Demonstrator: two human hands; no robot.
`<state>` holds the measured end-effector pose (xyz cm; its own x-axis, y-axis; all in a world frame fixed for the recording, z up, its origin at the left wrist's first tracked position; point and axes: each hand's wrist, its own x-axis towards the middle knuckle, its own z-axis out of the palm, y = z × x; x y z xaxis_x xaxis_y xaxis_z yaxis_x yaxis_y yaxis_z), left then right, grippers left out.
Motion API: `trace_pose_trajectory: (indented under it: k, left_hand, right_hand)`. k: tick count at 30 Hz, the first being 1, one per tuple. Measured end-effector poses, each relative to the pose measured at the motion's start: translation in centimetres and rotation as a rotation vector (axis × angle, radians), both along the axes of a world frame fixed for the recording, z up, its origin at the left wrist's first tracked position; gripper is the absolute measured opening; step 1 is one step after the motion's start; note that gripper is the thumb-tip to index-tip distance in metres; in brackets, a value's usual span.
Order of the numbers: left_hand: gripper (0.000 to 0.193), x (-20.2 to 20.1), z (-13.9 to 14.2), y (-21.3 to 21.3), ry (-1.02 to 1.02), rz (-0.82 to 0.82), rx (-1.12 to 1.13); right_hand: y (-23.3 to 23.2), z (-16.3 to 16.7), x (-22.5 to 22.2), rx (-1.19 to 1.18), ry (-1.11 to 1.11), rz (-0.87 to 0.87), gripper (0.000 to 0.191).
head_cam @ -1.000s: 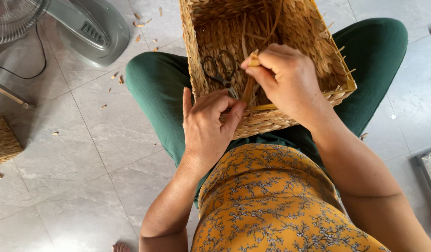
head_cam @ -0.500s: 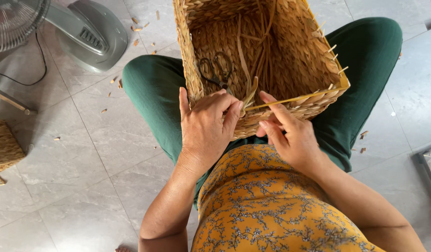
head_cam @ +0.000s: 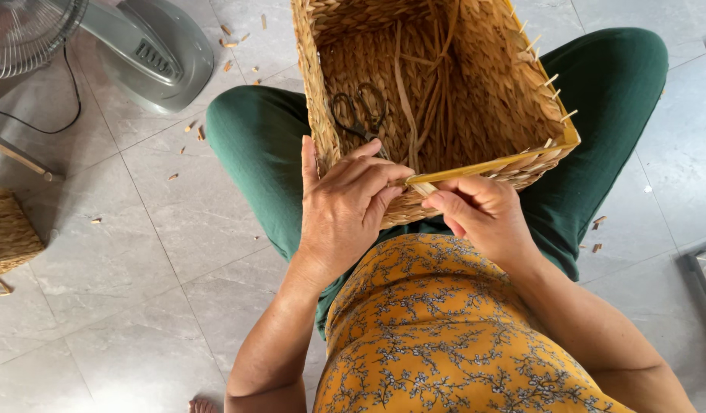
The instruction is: The person sits cross-legged on the floor with a woven water-hyacinth basket on their lap and weaves a flat reed strip along the basket's rim, tucking and pressing the strip into the woven edge and pulling it tight by hand. They work the strip around the rim, repositioning the basket as they go.
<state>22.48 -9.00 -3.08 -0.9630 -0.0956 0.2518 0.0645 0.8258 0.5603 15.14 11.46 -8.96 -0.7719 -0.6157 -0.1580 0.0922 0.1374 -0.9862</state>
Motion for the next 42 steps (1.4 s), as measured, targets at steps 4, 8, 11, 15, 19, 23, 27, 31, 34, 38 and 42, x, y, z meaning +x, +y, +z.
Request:
trace_pose_trajectory:
  k: [4,8,11,15,19,23,27,31,34,38,42]
  left_hand:
    - [0.013,-0.2,-0.1,0.1,0.071,0.011,-0.078]
    - [0.031,0.0,0.2,-0.2,0.06,-0.03,0.072]
    - [0.017,-0.3,0.1,0.2,0.168,-0.005,0.012]
    - [0.009,-1.1,0.3,1.1,0.016,0.153,-0.003]
    - [0.016,-2.4,1.0,0.9,-0.161,0.122,0.001]
    - [0.017,-2.7,1.5,1.1,-0.141,0.095,0.102]
    - [0.012,-2.2,1.6,1.3,-0.169,0.039,-0.006]
    - [0.011,-1.6,1.7,0.3,-0.164,-0.129,-0.014]
    - [0.016,-1.4,1.8,0.2,-0.074,-0.157,-0.047]
    - [0.026,-0.9,1.9,0.3,0.071,-0.112,-0.017]
    - [0.021,-1.2,1.7,1.2,0.183,-0.044,-0.077]
  right_hand:
    - [0.4,1.9,0.7,0.054,0.029,0.052,0.019]
    - [0.8,3.5,0.9,0.029,-0.074,0.058,0.021]
    - [0.9,3.4,0.2,-0.15,-0.123,0.018,0.023]
    - [1.6,3.2,-0.9,-0.523,-0.285,-0.068,0.025]
    - [1.9,3.1,-1.0,-0.03,0.004,-0.029,0.023]
    - [1.2,2.0,0.3,0.114,0.137,-0.065,0.041]
    - [0.7,1.2,1.1,-0.035,0.114,-0.028,0.055]
    - [0.2,1.0,0.5,0.002,0.131,-0.013,0.022]
    - [0.4,1.0,0.1,0.039,-0.029,-0.036,0.015]
    - [1.2,1.2,0.5,-0.272,-0.406,-0.071,0.021]
    - [0.9,1.7,0.9,-0.408,-0.441,-0.157,0.021]
